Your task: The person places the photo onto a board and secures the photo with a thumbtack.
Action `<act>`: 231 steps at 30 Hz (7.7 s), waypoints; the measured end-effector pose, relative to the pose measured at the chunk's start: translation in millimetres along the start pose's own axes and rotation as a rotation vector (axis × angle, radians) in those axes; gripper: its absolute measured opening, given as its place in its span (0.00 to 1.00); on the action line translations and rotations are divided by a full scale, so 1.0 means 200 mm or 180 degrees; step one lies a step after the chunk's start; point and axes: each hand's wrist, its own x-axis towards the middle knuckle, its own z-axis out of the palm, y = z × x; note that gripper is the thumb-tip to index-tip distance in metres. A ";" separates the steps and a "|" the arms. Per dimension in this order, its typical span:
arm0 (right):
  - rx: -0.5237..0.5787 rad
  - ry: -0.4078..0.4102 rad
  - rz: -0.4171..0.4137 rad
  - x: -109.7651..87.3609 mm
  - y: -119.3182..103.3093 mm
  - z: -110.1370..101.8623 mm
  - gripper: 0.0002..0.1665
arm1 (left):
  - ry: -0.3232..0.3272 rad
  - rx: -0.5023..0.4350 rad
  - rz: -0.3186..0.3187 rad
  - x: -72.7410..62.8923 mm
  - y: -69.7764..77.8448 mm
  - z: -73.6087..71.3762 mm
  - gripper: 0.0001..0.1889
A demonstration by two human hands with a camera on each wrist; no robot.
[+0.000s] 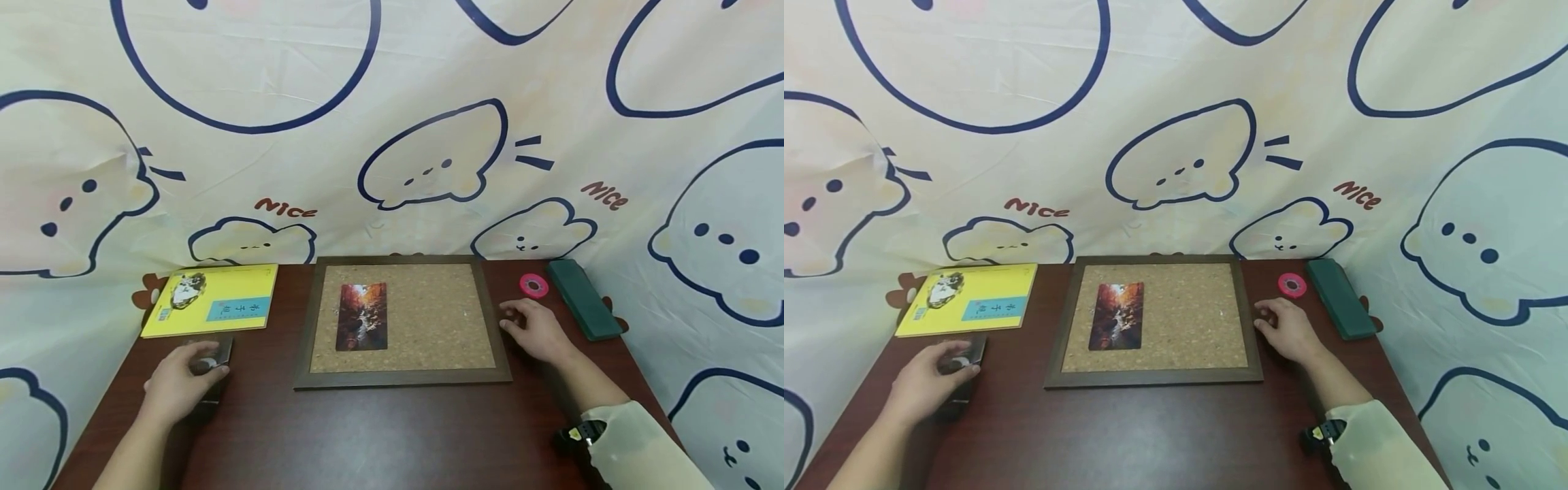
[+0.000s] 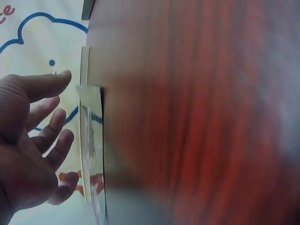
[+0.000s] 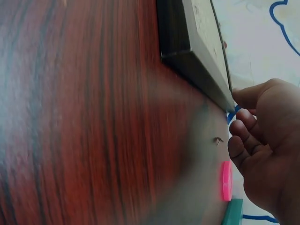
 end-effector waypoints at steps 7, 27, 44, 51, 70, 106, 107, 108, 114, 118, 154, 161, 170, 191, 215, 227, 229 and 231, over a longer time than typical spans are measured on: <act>-0.0108 0.0014 0.0197 0.02 0.06 -0.02 0.18 | -0.0190 0.0120 -0.0335 0.00 -0.04 -0.04 0.38; -0.0334 -0.0174 0.0776 0.13 0.10 -0.02 0.15 | -0.0294 0.0131 -0.0962 -0.04 -0.12 -0.06 0.54; -0.0272 -0.0243 0.0859 0.13 0.08 -0.02 0.07 | -0.0264 0.0124 -0.0808 -0.01 -0.13 -0.08 0.51; -0.0312 -0.0179 0.0735 0.12 0.08 -0.02 0.07 | -0.0427 0.0064 -0.0778 0.00 -0.11 -0.09 0.47; -0.0130 -0.0138 0.0742 0.11 0.03 -0.02 0.06 | -0.0529 -0.0414 -0.0324 0.04 0.07 -0.09 0.49; 0.0011 0.0057 0.0448 0.15 -0.13 0.01 0.03 | -0.0676 -0.1082 0.0113 0.19 0.52 0.13 0.39; 0.0021 0.0050 0.0469 0.15 -0.13 0.01 0.03 | -0.0686 -0.1117 0.0085 0.19 0.53 0.14 0.39; 0.0029 0.0038 0.0484 0.15 -0.14 0.01 0.03 | -0.0706 -0.1171 0.0055 0.20 0.54 0.15 0.40; 0.0102 0.0011 0.0525 0.16 -0.16 0.02 0.03 | -0.0749 -0.1414 0.0007 0.21 0.61 0.21 0.39; 0.0157 0.0037 0.0516 0.17 -0.18 0.04 0.04 | -0.0735 -0.1450 0.0070 0.22 0.66 0.25 0.36; 0.0342 -0.0051 0.0339 0.32 -0.39 0.16 0.05 | -0.0773 -0.1589 0.0627 0.32 0.96 0.58 0.25; 0.0377 -0.0071 0.0311 0.35 -0.43 0.19 0.06 | -0.0834 -0.1576 0.0575 0.35 1.04 0.64 0.27; 0.0393 -0.0091 0.0280 0.39 -0.48 0.24 0.05 | -0.0879 -0.1624 0.0587 0.35 1.13 0.71 0.25; 0.0325 -0.0294 0.0313 0.51 -0.58 0.32 0.05 | -0.0730 -0.1021 0.0983 0.36 1.26 0.88 0.26; 0.0025 -0.0894 0.0460 0.67 -0.60 0.38 0.11 | -0.0697 -0.0452 0.1095 0.35 1.30 0.93 0.32; -0.0018 -0.1085 0.0486 0.73 -0.62 0.35 0.12 | -0.0634 -0.0505 0.1110 0.35 1.28 0.94 0.32; 0.0027 -0.1023 0.0507 0.73 -0.62 0.36 0.12 | -0.0625 -0.0505 0.1107 0.35 1.28 0.94 0.32; 0.0048 -0.0943 0.0513 0.73 -0.61 0.36 0.12 | -0.0610 -0.0503 0.1108 0.35 1.29 0.94 0.32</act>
